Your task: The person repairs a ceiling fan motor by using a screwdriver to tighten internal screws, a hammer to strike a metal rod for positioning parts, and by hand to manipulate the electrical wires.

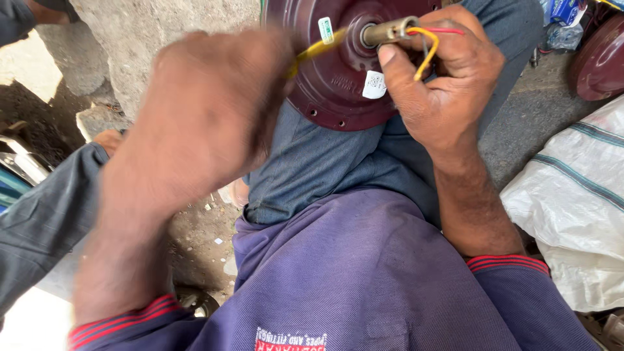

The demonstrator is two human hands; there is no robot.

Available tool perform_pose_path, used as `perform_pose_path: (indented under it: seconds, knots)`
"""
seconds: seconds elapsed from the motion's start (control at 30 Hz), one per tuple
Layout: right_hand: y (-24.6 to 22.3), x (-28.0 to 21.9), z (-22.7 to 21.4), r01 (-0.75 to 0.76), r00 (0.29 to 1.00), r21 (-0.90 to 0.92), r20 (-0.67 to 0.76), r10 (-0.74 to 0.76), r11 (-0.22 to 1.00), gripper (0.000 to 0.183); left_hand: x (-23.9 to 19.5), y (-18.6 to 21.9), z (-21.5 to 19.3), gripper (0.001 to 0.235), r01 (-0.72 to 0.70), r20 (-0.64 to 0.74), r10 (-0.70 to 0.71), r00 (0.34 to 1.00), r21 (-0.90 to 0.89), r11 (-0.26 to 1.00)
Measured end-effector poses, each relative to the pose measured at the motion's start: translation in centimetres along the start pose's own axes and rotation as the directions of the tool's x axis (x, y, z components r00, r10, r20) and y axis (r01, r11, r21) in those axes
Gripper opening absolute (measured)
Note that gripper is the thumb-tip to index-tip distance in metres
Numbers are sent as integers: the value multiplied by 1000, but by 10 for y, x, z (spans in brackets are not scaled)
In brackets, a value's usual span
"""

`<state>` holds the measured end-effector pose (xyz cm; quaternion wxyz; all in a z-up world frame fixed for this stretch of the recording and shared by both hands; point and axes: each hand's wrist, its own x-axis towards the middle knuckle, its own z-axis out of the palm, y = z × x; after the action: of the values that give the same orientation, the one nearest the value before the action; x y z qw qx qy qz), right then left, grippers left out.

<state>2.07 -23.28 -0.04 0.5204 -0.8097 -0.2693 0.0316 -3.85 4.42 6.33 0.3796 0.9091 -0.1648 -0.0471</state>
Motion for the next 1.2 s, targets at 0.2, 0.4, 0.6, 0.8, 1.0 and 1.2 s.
perform_pose_path:
  seconds: [0.2,0.4,0.6,0.8,1.0,1.2]
  knots:
    - [-14,10,15,-86,996,-157,21,90,984,13,43,-13,60,36,-316,-417,208,885,-208,926]
    - [-11,1,49,1,971,-206,-232,-50,978,10,53,-20,83,25,-255,-473,72,878,-335,907]
    - [-17,27,18,77,996,-170,-35,-84,982,11,59,-38,84,19,-216,-394,-16,919,-539,814]
    - [-22,15,30,40,996,-372,-60,-67,927,19,50,-42,83,14,-250,-377,-47,925,-698,671]
    - [-21,26,18,3,998,-263,-63,-20,965,18,53,-43,80,20,-132,-331,-48,943,-499,856]
    - [-23,21,21,142,990,-413,54,-132,900,17,53,-53,78,18,-244,-357,-12,934,-661,709]
